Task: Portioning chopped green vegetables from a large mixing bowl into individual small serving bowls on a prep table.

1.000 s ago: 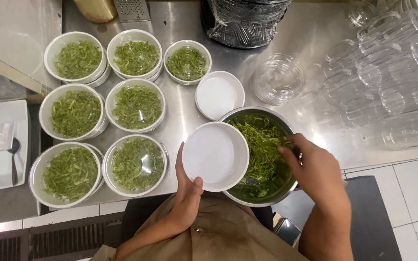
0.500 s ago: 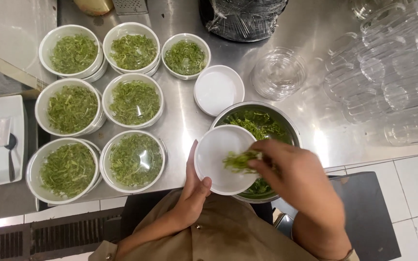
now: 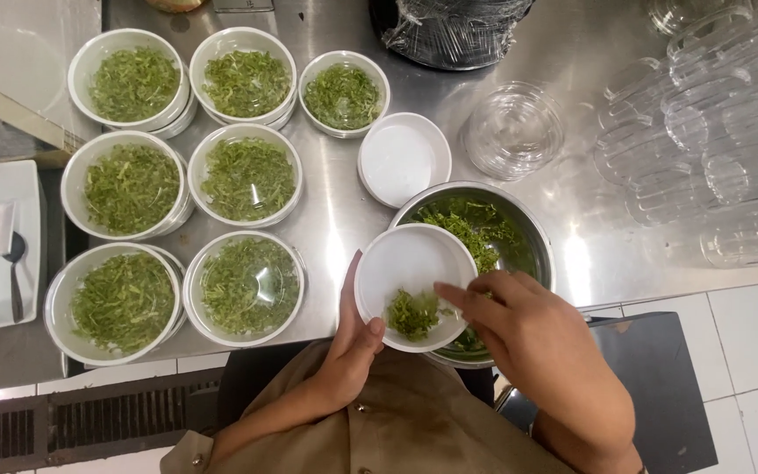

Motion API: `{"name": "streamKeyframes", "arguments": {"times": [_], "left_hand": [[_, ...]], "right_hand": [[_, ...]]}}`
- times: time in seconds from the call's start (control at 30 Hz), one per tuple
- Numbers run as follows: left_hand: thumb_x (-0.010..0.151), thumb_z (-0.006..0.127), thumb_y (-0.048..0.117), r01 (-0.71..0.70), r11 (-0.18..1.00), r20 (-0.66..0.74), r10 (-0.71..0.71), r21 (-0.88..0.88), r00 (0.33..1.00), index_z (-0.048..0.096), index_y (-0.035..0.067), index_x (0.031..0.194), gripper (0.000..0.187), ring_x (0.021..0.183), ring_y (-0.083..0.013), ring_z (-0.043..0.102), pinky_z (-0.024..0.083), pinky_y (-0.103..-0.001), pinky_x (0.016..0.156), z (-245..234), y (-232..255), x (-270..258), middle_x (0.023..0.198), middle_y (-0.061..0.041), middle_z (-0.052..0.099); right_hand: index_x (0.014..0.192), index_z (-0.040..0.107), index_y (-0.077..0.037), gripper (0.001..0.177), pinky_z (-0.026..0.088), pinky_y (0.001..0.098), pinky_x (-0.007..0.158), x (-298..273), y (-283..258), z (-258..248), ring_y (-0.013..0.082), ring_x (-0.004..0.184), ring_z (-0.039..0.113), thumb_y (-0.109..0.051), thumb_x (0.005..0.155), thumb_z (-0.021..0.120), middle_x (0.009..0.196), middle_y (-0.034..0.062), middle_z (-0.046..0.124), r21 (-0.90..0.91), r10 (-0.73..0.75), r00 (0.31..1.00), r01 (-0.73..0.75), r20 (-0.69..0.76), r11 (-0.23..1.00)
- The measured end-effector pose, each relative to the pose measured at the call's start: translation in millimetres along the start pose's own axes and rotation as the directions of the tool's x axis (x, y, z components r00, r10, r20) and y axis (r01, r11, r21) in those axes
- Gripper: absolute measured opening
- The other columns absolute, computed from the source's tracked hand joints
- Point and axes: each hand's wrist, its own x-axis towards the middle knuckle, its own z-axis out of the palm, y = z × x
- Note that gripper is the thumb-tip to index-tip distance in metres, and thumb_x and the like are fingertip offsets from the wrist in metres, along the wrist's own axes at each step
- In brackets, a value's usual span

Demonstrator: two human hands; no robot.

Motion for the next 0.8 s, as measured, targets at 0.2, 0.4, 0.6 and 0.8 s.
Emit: {"name": "streamKeyframes", "arguments": {"times": [0.2, 0.4, 0.6, 0.8], "left_hand": [[0.105, 0.055, 0.045, -0.119, 0.988, 0.056, 0.125, -0.095, 0.991, -0.013, 0.014, 0.161, 0.094, 0.151, -0.0341, 0.025, 0.038, -0.054, 0.12, 4, -1, -1, 0.165, -0.018, 0.01], [0.102, 0.055, 0.051, -0.084, 0.994, 0.01, 0.084, -0.065, 0.996, -0.012, 0.019, 0.162, 0.095, 0.148, -0.0332, 0.033, 0.04, -0.053, 0.118, 2, 6, 0, 0.163, -0.02, 0.02], [0.103, 0.053, 0.047, -0.099, 0.994, -0.009, 0.098, -0.038, 0.995, -0.01, 0.014, 0.162, 0.092, 0.152, -0.0294, 0.026, 0.031, -0.049, 0.122, 0, -4, 0, 0.167, -0.016, 0.014], [0.104, 0.052, 0.046, -0.12, 0.991, 0.004, 0.12, -0.063, 0.993, -0.01, 0.014, 0.162, 0.091, 0.148, -0.0271, 0.03, 0.032, -0.046, 0.121, 3, -3, -1, 0.164, -0.016, 0.02]], "right_hand": [[0.122, 0.075, -0.029, 0.033, 0.05, 0.0451, 0.045, 9, -11, 23, 0.0278, 0.067, 0.065, -0.022, 0.089, 0.072, 0.092, 0.0026, 0.059, -0.114, 0.035, 0.999, -0.031, 0.032, 0.993], [0.125, 0.073, -0.024, 0.029, 0.049, 0.0414, 0.046, 11, -12, 19, 0.0233, 0.07, 0.063, -0.021, 0.096, 0.068, 0.094, 0.0016, 0.062, -0.013, 0.068, 0.99, -0.07, -0.122, 0.997], [0.126, 0.072, -0.019, 0.032, 0.05, 0.0385, 0.048, 11, -18, 19, 0.0217, 0.075, 0.065, -0.012, 0.096, 0.066, 0.093, 0.0013, 0.062, 0.038, 0.068, 0.987, -0.063, -0.147, 0.997], [0.121, 0.071, -0.019, 0.023, 0.046, 0.0397, 0.046, 23, -25, 44, 0.0238, 0.07, 0.063, -0.021, 0.098, 0.065, 0.086, 0.0016, 0.059, 0.015, 0.057, 0.978, -0.056, -0.2, 0.998]]}}
